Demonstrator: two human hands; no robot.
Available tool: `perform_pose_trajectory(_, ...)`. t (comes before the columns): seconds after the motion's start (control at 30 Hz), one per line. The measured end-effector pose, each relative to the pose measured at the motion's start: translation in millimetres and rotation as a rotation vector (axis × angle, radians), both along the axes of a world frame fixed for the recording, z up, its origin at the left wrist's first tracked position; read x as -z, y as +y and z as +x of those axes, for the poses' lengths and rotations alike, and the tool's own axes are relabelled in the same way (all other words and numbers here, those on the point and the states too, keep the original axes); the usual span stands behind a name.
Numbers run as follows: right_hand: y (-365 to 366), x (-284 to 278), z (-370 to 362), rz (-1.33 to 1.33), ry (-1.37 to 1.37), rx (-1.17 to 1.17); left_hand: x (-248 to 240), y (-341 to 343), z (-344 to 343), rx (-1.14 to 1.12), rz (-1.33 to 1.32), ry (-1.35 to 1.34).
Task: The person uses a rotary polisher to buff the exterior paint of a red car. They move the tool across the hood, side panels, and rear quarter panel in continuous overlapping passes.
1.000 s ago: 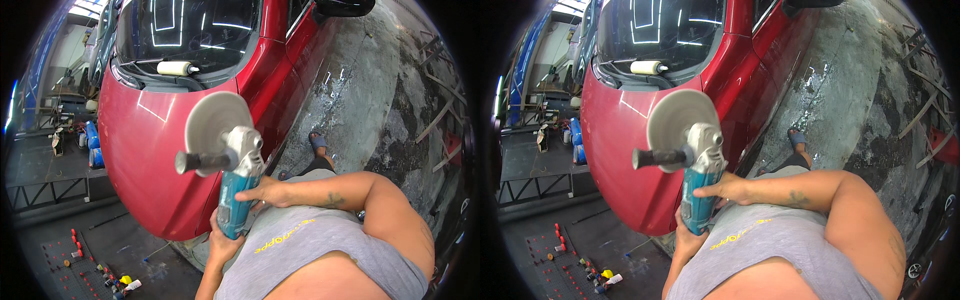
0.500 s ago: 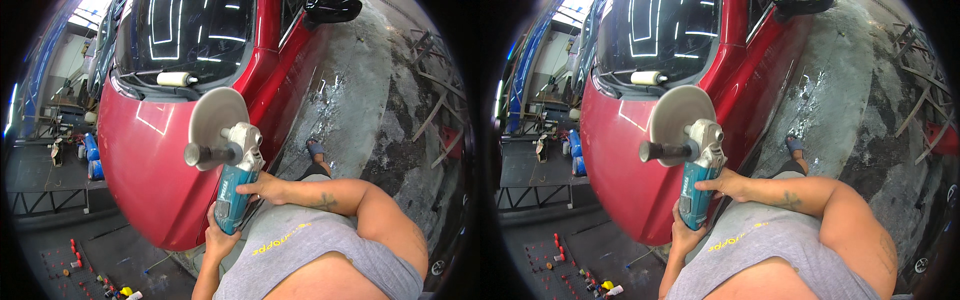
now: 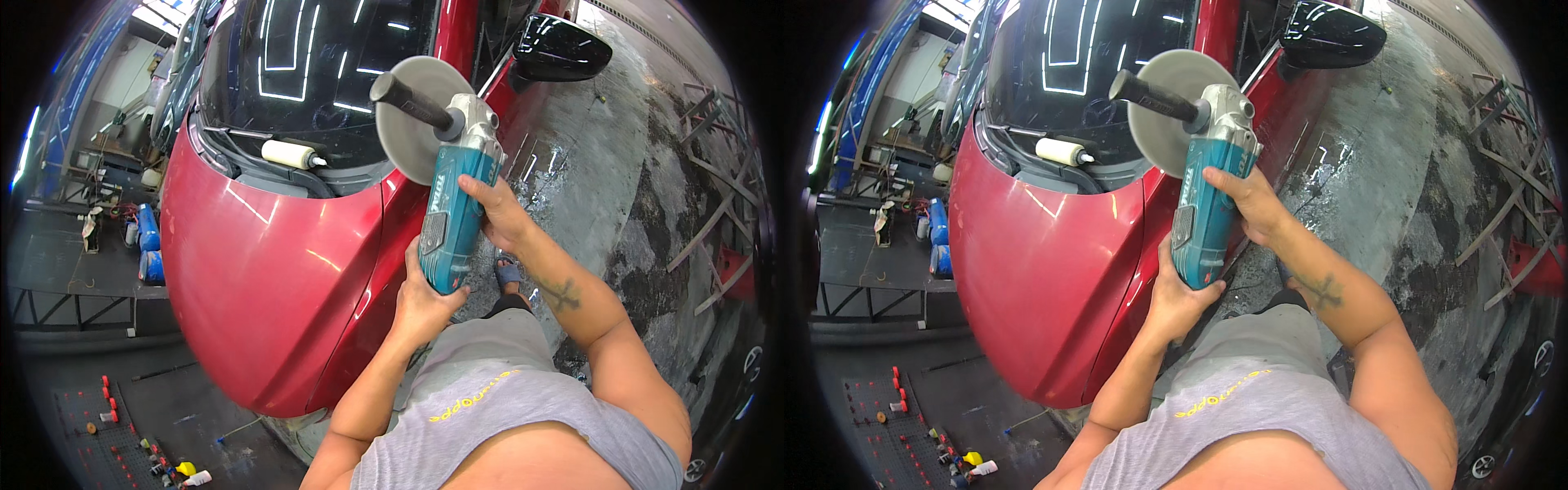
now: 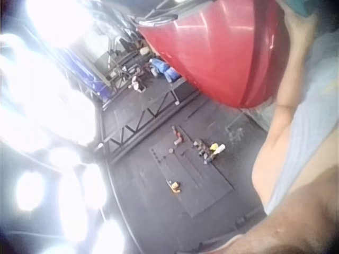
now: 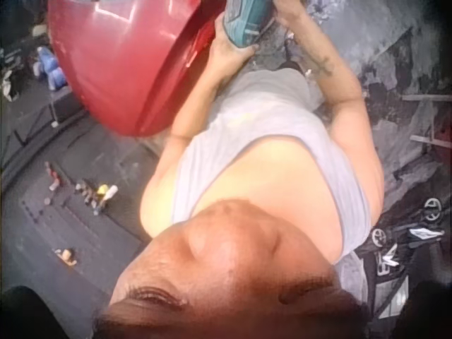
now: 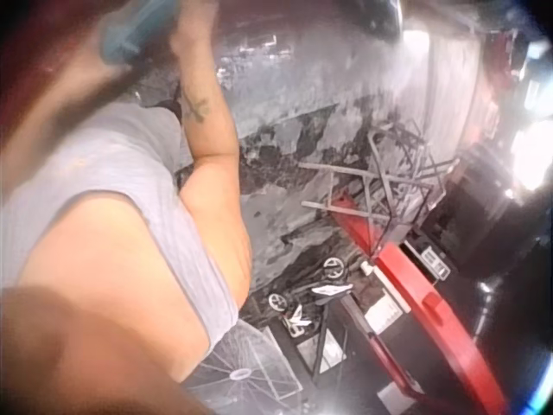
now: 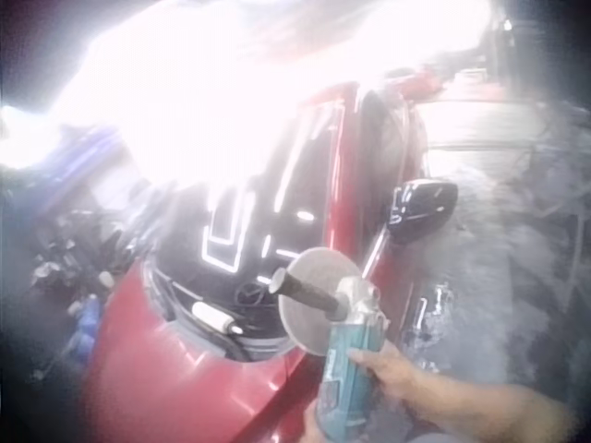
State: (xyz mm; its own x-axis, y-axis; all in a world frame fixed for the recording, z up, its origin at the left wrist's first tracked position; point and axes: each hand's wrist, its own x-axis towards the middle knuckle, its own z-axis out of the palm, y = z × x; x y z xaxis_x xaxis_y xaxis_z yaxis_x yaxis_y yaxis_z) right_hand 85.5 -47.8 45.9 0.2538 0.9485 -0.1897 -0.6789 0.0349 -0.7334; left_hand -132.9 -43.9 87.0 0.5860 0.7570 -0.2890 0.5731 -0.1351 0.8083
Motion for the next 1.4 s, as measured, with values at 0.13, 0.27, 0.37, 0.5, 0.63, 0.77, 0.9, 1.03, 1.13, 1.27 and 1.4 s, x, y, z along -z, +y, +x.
perform_pose_trajectory(0.13,-13.2,-0.9,-55.9,0.042,-0.012,-0.033,4.4,-23.9,-48.7,-0.077,-0.125,-0.107)
perform_pose_trajectory(0.27,-33.6,-5.7,-147.7,0.023,0.0,-0.085,-2.3,-64.7,-138.6,-0.165,-0.152,0.044)
perform_pose_trajectory(0.37,-46.6,0.1,-206.4,-0.062,-0.212,-0.161,-4.8,-97.0,-191.5,-0.286,-0.183,0.057)
perform_pose_trajectory(0.5,-50.5,-17.8,-238.0,-0.095,-0.396,-0.206,-5.4,-113.2,-219.4,-0.348,-0.212,0.028)
perform_pose_trajectory(0.63,-47.4,-20.1,-227.6,-0.109,-0.336,-0.121,5.9,-105.0,-208.8,-0.31,-0.255,-0.044)
perform_pose_trajectory(0.77,-32.4,-21.5,-198.1,-0.118,-0.258,0.094,0.8,-74.4,-164.5,-0.277,-0.512,-0.305)
perform_pose_trajectory(0.9,-16.2,-17.3,-131.6,-0.086,-0.121,0.073,9.4,-41.6,-109.4,-0.161,-0.398,-0.284)
perform_pose_trajectory(1.03,-19.3,-6.8,-78.9,-0.059,-0.132,0.099,37.9,-30.2,-58.7,-0.084,-0.189,-0.32)
perform_pose_trajectory(1.13,-29.0,11.4,-60.0,-0.027,-0.061,0.109,31.6,-24.6,-43.4,-0.02,-0.266,-0.129)
perform_pose_trajectory(1.27,-46.1,39.2,-56.7,-0.034,0.05,0.154,34.4,-24.7,-44.7,0.08,-0.151,-0.015)
perform_pose_trajectory(1.4,-48.9,46.9,-68.2,-0.013,0.139,0.091,30.6,-29.3,-57.7,0.048,-0.067,0.025)
